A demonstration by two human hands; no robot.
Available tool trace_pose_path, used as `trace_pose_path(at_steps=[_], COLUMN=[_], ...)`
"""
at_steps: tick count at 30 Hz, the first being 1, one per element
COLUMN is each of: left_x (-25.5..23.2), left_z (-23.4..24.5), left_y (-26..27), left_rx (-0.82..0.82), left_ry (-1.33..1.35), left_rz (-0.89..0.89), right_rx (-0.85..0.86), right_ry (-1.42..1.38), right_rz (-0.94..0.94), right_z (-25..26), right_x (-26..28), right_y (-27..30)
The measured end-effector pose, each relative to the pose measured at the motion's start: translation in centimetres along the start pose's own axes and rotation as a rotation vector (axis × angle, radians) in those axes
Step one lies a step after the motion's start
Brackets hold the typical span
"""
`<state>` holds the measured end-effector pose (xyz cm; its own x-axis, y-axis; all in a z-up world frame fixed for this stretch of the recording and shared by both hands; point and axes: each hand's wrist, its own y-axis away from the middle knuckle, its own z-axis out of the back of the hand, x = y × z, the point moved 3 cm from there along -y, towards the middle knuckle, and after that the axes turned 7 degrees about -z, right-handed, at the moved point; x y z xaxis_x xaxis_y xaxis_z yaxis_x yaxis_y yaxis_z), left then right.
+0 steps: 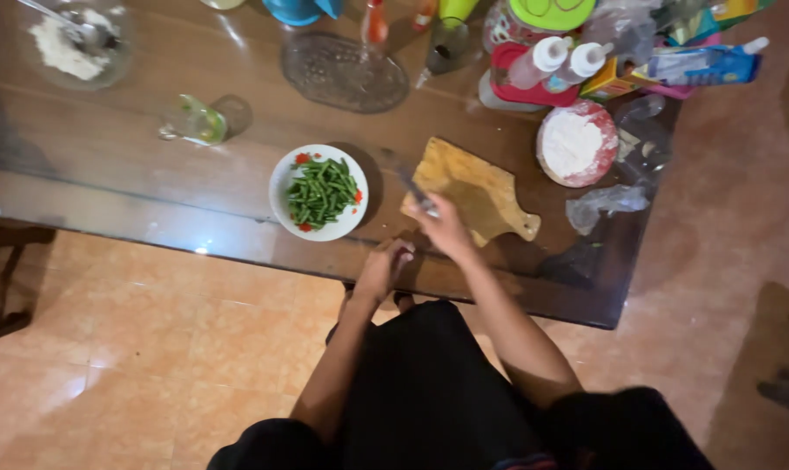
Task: Cutting long beans and chili on a wooden board at a dining table.
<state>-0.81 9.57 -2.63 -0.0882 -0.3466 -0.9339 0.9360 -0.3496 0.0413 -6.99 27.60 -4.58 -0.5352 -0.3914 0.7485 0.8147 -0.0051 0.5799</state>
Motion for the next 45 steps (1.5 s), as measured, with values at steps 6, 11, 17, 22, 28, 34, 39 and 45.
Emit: trace_pose_path(at_steps=[6,11,17,22,28,34,39,45], left_x=[-0.9,1.2,2.8,-2.0,-3.4,-0.9,-1.3,-2.5], left_z=[-1.2,-4.6,-7.5,-5.4,-5.4,-10.1,-12.6,-13.6], left_y=[-1.2,-5.4,-11.0,-11.9,-6.8,-5.0,-7.9,-8.9], left_rx=[-0.001,0.07,0.198,0.249,-0.121,-0.102,-0.219,-0.226], left_ry=[0.017,-0.223,-0.466,-0.608,-0.497,-0.478,-0.724,-0.672], left_rz=[0.004,-0.044,-0.24,-0.371,-0.088,0.391,0.108,0.023], right_rx=[-0.193,-0.338,-0.423,-0.376,-0.316,-0.275,-0.275,-0.334], right_ry=[-0.096,-0.199,-0.259,-0.361,-0.323,-0.321,-0.307,-0.03], right_rz=[0.03,0.006,-0.071,-0.102,0.016,-0.094,-0.107,-0.06], right_z=[5.1,5.6,4.9,5.4,6.4,6.5,7.0,6.8], right_x=[-10.0,-14.7,-15.8,-14.1,-14.3,-16.3,-14.9,-16.2], right_y=[6.9,11.5,13.5,13.6,13.3,12.4,12.8,12.4])
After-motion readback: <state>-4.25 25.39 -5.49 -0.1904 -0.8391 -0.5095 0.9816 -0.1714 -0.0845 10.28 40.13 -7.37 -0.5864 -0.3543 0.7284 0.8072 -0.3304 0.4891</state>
